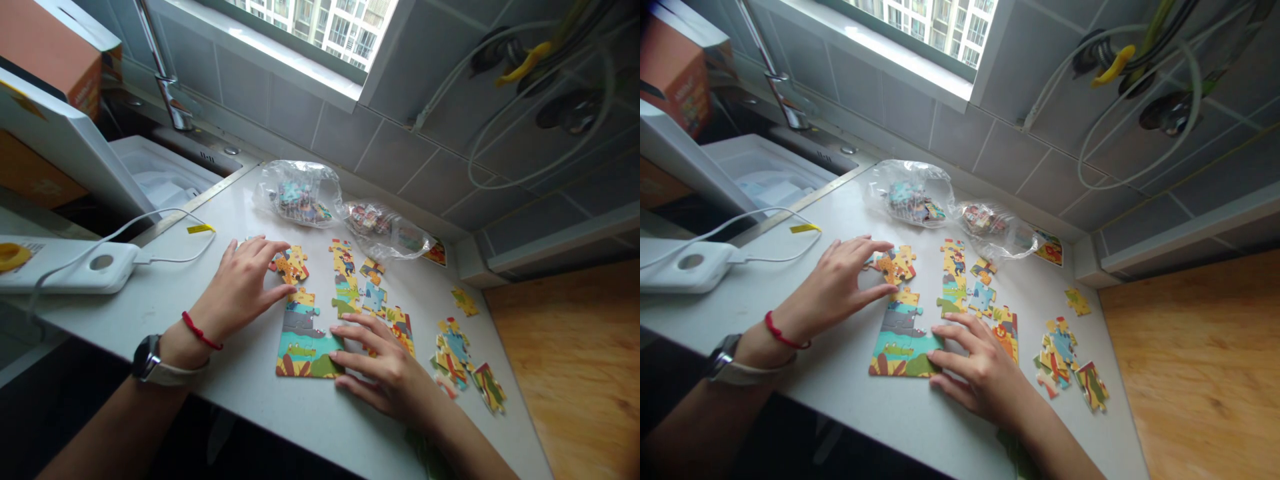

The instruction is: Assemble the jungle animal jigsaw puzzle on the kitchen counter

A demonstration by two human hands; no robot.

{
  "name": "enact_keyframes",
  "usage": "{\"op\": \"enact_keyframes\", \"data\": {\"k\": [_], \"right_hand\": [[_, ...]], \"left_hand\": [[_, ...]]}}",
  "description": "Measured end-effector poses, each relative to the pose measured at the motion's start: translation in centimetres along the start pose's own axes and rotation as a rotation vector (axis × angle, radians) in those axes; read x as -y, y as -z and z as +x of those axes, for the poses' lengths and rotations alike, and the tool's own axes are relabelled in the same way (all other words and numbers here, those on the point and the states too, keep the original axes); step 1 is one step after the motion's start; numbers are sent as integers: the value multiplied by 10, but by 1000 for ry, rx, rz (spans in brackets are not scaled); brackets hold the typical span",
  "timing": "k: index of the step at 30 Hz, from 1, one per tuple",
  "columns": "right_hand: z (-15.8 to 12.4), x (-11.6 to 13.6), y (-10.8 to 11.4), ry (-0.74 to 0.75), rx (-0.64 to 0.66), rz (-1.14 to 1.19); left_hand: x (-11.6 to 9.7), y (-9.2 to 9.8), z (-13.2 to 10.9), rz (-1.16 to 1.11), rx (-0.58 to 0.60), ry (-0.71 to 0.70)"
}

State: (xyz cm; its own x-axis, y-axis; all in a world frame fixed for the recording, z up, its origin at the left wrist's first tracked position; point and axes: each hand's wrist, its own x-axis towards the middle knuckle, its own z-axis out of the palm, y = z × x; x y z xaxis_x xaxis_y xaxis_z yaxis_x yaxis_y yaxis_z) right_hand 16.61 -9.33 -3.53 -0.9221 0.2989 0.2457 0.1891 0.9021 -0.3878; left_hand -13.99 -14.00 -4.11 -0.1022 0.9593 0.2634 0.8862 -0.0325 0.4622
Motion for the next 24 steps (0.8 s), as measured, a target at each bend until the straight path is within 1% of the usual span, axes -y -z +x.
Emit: {"op": "enact_keyframes", "data": {"k": [3,7,9,11,13,15,17,19,24], "right_hand": [[0,0,0,-4,4,3],[-1,-1,0,-13,11,9],[-1,-1,-1,-15,13,13],[-1,-1,-2,-18,11,17],[-1,-2,-2,-16,7,21],[-1,-2,-1,-10,5,28],[0,-1,-1,-7,4,35],[0,-1,0,-6,3,44],[-1,-2,0,-1,16,76]], "left_hand": [[-3,1,0,-28,-35,-60],[-1,-2,1,-54,46,-132],[3,-4,1,-72,51,-158],[8,-6,1,-57,14,-136],[13,-9,1,-2,2,-71],[16,-12,-1,53,46,-5],[16,-13,-1,83,105,32],[14,-12,-1,101,130,39],[9,-3,3,123,88,-9]]}}
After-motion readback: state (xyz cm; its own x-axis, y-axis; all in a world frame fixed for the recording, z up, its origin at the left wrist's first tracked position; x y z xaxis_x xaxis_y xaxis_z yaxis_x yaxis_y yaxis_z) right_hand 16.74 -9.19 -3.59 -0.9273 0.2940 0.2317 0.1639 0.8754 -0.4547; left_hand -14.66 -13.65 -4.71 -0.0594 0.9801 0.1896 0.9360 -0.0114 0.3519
